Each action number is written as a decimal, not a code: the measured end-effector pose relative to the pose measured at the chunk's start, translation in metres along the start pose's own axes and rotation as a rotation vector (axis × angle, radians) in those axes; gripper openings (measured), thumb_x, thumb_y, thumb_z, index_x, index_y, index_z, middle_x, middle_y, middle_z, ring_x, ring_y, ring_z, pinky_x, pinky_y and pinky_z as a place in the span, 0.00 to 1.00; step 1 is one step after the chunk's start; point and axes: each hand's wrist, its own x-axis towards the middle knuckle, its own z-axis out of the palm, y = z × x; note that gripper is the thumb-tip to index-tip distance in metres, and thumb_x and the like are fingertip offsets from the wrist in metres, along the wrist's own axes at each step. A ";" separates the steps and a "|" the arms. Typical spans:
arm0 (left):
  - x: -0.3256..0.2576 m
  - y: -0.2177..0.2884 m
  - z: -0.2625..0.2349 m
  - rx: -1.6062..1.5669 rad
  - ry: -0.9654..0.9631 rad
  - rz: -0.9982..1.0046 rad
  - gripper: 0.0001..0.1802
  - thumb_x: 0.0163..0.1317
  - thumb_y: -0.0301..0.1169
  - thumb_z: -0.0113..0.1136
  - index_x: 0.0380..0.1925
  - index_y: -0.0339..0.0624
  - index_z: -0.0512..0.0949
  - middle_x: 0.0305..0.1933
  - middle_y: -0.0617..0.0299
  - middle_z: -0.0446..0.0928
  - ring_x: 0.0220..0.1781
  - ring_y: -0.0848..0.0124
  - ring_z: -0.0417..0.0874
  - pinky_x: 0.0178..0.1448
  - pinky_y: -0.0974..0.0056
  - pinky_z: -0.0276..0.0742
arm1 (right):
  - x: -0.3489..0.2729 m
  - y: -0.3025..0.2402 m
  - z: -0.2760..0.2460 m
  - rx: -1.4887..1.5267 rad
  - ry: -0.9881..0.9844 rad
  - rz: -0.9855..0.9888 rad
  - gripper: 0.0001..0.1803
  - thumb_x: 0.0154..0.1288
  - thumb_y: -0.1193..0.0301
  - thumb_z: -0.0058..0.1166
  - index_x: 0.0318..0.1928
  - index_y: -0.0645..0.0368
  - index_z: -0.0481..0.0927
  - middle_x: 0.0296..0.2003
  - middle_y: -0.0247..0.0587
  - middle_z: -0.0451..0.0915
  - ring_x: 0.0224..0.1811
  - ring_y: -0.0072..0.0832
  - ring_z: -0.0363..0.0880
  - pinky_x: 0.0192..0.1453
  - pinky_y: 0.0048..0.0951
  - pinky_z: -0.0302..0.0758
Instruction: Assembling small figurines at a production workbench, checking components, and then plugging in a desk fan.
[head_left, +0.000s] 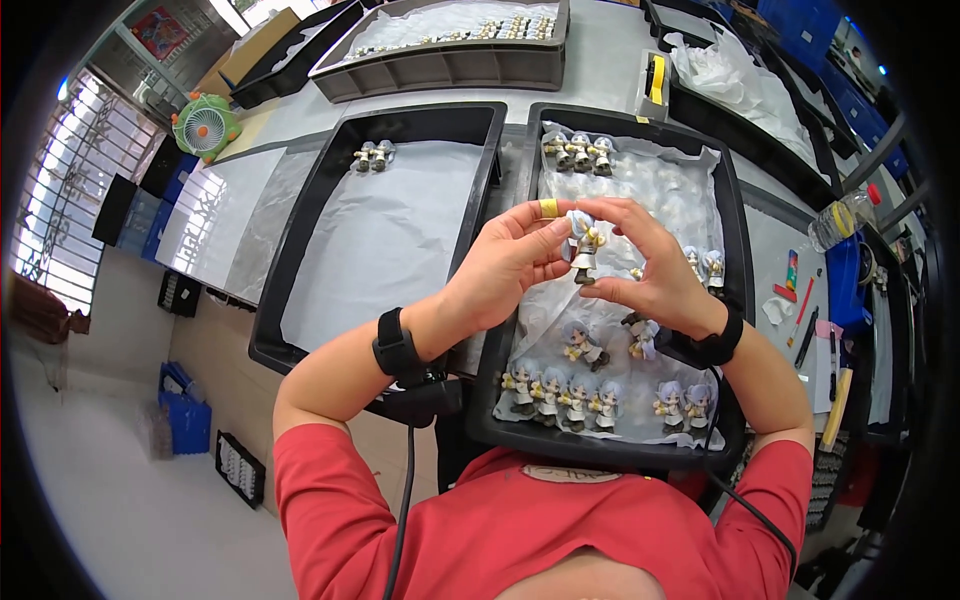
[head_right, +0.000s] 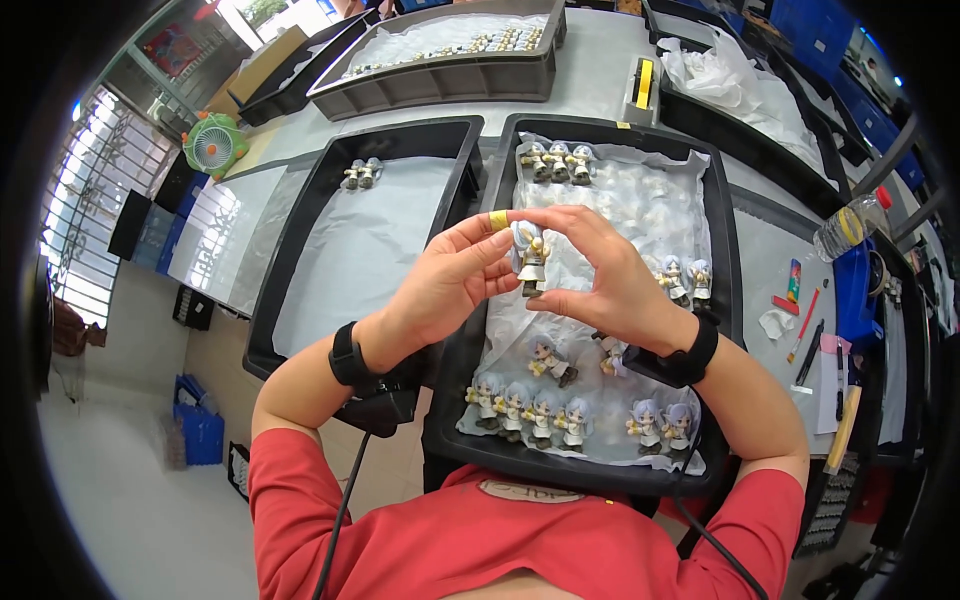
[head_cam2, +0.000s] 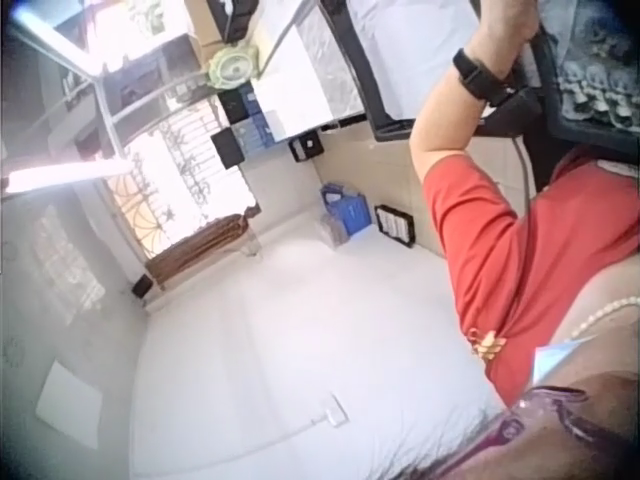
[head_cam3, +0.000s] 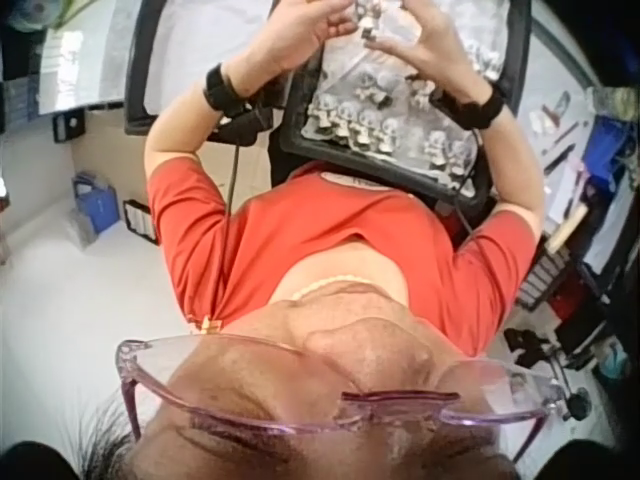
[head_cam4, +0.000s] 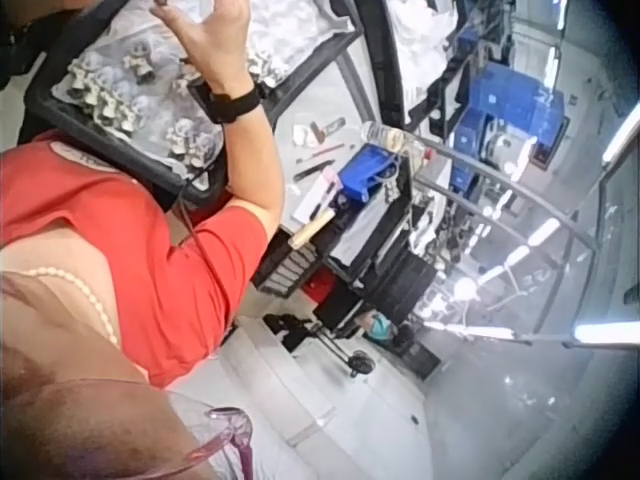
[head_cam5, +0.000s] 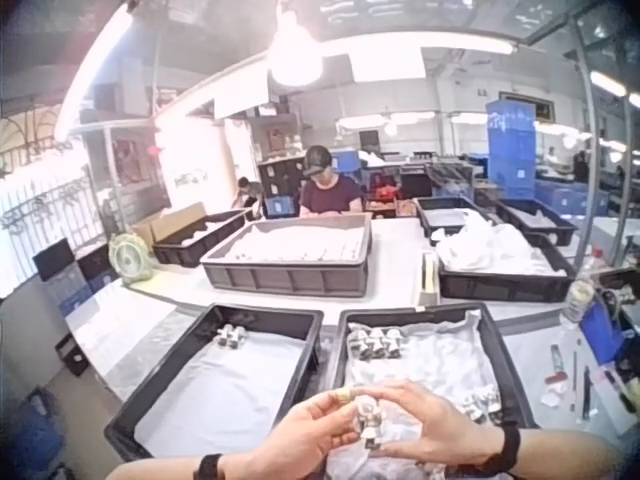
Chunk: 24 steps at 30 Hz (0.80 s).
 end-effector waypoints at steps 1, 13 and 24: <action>0.001 -0.002 -0.003 -0.019 0.000 -0.007 0.17 0.62 0.34 0.52 0.50 0.42 0.69 0.38 0.67 0.74 0.35 0.81 0.75 0.44 0.72 0.74 | 0.001 0.001 0.001 -0.042 0.008 -0.041 0.36 0.40 0.71 0.66 0.54 0.57 0.68 0.50 0.43 0.70 0.54 0.38 0.67 0.56 0.34 0.65; 0.003 -0.008 -0.012 -0.106 0.037 -0.040 0.14 0.61 0.32 0.53 0.45 0.43 0.68 0.37 0.65 0.74 0.36 0.78 0.75 0.43 0.70 0.74 | 0.003 0.010 0.009 -0.030 -0.055 0.045 0.36 0.40 0.69 0.67 0.53 0.58 0.68 0.50 0.43 0.70 0.54 0.37 0.67 0.58 0.33 0.63; 0.002 -0.007 -0.007 -0.068 0.040 0.004 0.14 0.59 0.31 0.56 0.44 0.42 0.70 0.37 0.65 0.74 0.35 0.79 0.75 0.43 0.68 0.75 | 0.001 0.012 0.007 -0.010 -0.061 0.032 0.37 0.38 0.70 0.67 0.54 0.57 0.68 0.49 0.42 0.71 0.53 0.37 0.67 0.57 0.33 0.64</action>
